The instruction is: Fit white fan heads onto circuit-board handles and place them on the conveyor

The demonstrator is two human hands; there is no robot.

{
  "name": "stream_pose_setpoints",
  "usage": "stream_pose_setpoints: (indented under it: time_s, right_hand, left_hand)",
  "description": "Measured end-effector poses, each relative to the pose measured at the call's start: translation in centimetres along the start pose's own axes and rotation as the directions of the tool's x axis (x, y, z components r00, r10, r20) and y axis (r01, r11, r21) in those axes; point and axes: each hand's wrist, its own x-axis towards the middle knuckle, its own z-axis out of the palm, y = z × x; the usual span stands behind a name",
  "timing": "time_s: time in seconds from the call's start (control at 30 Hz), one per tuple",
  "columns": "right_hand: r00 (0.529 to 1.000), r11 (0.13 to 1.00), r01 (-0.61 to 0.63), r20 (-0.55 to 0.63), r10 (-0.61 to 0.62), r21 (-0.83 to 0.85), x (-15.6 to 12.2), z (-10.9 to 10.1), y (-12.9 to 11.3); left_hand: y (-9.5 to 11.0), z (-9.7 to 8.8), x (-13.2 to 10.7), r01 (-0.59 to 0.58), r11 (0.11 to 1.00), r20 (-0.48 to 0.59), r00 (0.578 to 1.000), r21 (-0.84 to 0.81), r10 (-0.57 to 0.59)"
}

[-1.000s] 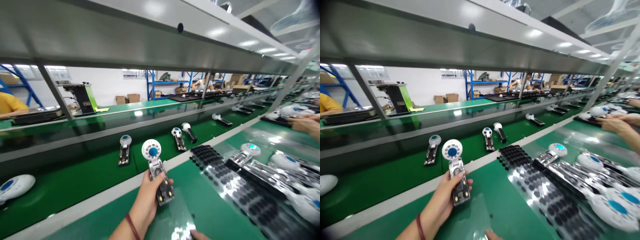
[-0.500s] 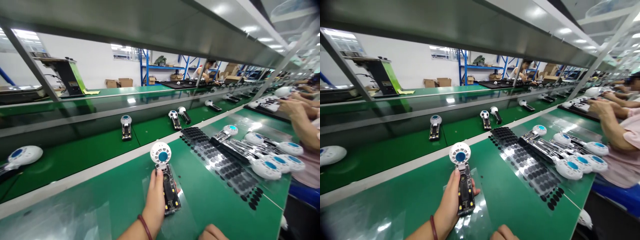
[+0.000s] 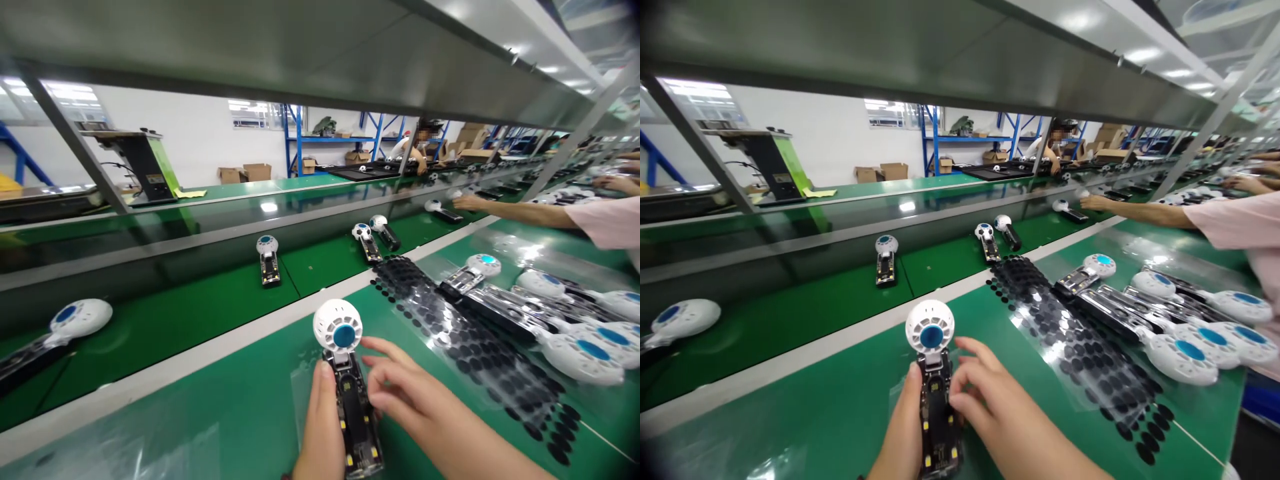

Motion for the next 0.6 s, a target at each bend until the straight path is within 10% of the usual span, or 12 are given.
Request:
stream_pose_setpoints:
  time_s: [0.6]
  right_hand:
    - [0.994, 0.977, 0.106, 0.057, -0.097, -0.182, 3.0, 0.9, -1.3]
  left_hand:
    - [-0.4, -0.6, 0.3, 0.000, 0.962, -0.245, 0.967, 0.273, 0.070]
